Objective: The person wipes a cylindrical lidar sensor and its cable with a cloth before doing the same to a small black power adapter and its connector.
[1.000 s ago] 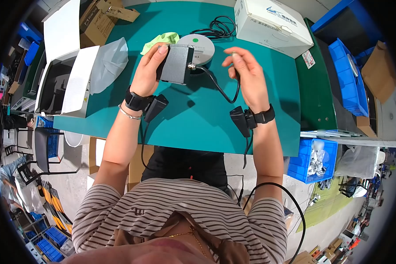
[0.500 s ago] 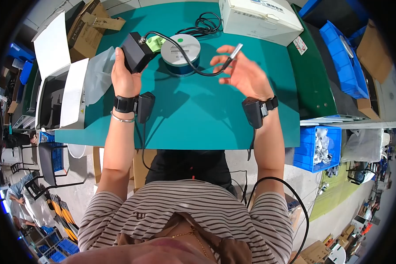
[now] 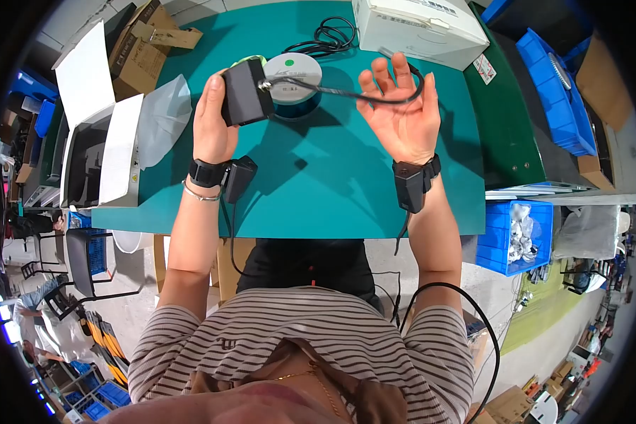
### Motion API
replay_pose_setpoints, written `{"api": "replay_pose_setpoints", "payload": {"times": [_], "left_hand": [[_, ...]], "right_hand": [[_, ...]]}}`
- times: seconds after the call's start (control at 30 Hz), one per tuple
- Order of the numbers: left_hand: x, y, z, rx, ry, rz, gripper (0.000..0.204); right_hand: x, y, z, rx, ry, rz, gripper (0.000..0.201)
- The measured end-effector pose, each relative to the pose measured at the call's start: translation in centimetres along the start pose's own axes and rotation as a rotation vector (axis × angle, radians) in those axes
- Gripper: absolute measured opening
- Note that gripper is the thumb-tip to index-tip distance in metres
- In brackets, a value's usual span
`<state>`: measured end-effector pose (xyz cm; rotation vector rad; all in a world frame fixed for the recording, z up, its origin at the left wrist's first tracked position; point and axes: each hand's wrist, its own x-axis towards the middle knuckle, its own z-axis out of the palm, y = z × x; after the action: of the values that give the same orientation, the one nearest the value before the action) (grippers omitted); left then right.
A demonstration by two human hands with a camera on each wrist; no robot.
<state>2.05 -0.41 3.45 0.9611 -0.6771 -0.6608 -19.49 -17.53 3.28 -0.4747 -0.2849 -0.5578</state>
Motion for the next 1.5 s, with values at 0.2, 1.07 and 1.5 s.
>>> {"api": "replay_pose_setpoints", "payload": {"times": [0.2,1.07,1.5], "left_hand": [[-0.1,-0.3,-0.2,0.06,-0.08,-0.087,0.041],[-1.5,0.1,0.9,0.693,-0.521,-0.148,0.037],[-2.2,-0.4,1.5,0.744,-0.46,-0.028,0.036]], "right_hand": [[0.0,-1.6,-0.8,-0.31,0.026,0.04,0.056],[0.0,3.1,0.8,-1.188,0.364,0.2,0.03],[-0.6,4.2,2.0,-1.125,0.169,0.286,0.057]]}}
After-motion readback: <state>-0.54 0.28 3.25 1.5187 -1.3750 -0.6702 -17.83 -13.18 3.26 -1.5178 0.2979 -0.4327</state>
